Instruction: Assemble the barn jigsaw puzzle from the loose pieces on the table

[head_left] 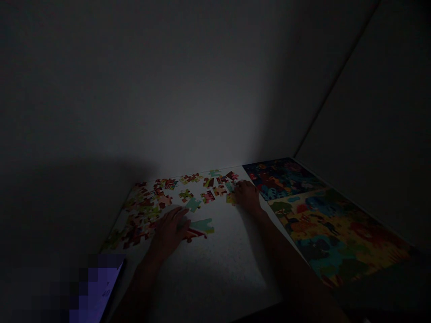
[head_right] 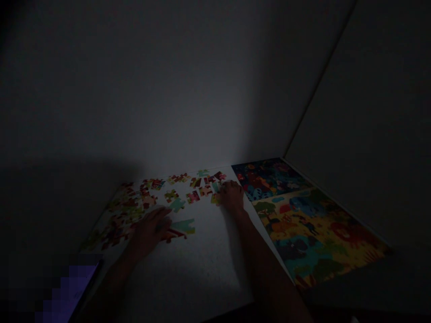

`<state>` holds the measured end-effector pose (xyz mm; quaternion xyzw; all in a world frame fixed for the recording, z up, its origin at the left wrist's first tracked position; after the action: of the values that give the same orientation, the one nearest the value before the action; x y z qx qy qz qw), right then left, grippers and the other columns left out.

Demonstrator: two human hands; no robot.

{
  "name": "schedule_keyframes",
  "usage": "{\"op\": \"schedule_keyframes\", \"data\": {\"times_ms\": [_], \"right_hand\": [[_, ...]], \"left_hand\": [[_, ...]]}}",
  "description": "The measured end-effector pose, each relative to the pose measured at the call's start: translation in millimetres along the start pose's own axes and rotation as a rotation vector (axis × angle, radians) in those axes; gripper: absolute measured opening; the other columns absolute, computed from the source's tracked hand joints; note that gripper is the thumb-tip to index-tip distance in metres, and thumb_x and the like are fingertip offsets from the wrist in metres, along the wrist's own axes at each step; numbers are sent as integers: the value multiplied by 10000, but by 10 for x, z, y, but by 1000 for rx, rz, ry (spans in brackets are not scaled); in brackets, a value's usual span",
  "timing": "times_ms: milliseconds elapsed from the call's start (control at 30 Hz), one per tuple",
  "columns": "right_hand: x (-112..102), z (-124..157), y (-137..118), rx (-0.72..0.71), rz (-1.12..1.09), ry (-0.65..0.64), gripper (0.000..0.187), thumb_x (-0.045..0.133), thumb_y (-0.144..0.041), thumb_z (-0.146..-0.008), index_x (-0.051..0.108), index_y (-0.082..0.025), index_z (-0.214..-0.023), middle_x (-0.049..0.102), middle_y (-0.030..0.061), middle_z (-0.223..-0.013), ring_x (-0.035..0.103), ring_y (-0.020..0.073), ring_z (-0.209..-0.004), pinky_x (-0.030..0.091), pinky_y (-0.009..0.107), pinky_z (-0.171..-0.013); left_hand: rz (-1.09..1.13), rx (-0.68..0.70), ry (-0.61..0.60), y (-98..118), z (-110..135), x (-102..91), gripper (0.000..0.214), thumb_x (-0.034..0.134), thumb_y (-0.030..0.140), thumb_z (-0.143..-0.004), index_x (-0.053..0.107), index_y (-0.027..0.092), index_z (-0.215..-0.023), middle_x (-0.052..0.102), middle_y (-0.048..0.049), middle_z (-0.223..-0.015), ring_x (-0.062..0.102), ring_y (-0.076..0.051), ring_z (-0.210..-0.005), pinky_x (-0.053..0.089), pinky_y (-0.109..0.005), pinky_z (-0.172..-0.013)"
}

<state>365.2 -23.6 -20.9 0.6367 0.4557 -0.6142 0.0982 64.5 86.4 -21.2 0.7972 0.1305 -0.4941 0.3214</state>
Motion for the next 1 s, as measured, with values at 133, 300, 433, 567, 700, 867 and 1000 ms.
{"op": "schedule_keyframes", "data": {"times_ms": [133, 300, 433, 567, 700, 867, 1000], "right_hand": [[45, 44, -42, -34, 85, -41, 461, 472, -419, -932, 546, -175, -1316, 488, 169, -1436, 404, 279, -1345, 257, 441, -1118], [90, 61, -27, -74, 122, -81, 596, 452, -510, -922, 477, -159, -1402, 426, 208, -1480, 347, 342, -1389, 227, 508, -1134], [120, 72, -14, -105, 163, -100, 642, 421, -539, -927, 426, -146, -1435, 392, 211, -1506, 308, 340, -1414, 210, 529, -1137], [127, 77, -23, -96, 210, -131, 670, 422, -546, -933, 403, -126, -1455, 369, 220, -1518, 293, 349, -1422, 194, 529, -1146], [136, 68, -23, -112, 251, -148, 684, 406, -562, -939, 387, -132, -1471, 349, 217, -1531, 288, 355, -1424, 196, 525, -1148], [184, 39, 17, -131, 272, -154, 695, 397, -570, -938, 341, -156, -1493, 333, 194, -1550, 248, 332, -1452, 183, 540, -1152], [216, 9, 14, -129, 228, -201, 714, 421, -558, -921, 299, -180, -1514, 288, 176, -1578, 225, 332, -1466, 181, 580, -1148]], "left_hand": [[-48, -25, -45, -47, -138, 27, 401, 486, 404, -928, 604, 241, -1275, 528, -86, -1424, 457, -259, -1345, 371, -467, -1130], [-82, 27, -118, -90, -383, 89, 472, 491, 429, -937, 544, 214, -1353, 450, -124, -1495, 368, -281, -1411, 318, -506, -1150], [-86, 53, -198, -108, -535, 90, 518, 506, 474, -933, 496, 249, -1399, 430, -125, -1511, 361, -271, -1417, 311, -511, -1145], [-100, 41, -220, -86, -596, 72, 505, 507, 477, -936, 490, 276, -1399, 435, -111, -1509, 366, -256, -1413, 205, -548, -1172], [-77, 40, -194, -93, -597, 82, 495, 505, 492, -934, 501, 291, -1386, 437, -93, -1508, 369, -246, -1407, 183, -534, -1178], [-36, 41, -156, -122, -596, 113, 491, 515, 504, -925, 521, 294, -1369, 451, -83, -1497, 377, -251, -1399, 182, -533, -1179], [-9, 42, -117, -137, -595, 139, 483, 525, 511, -917, 537, 308, -1355, 471, -73, -1484, 393, -259, -1390, 204, -532, -1174]]}}
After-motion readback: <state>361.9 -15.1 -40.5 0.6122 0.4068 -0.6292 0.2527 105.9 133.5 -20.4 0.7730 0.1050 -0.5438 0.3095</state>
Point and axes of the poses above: each hand's wrist, its own z-axis away from the middle knuckle, its own x-axis out of the palm, y = z × x, the point moved 2 cm from there along -z, towards the middle knuckle
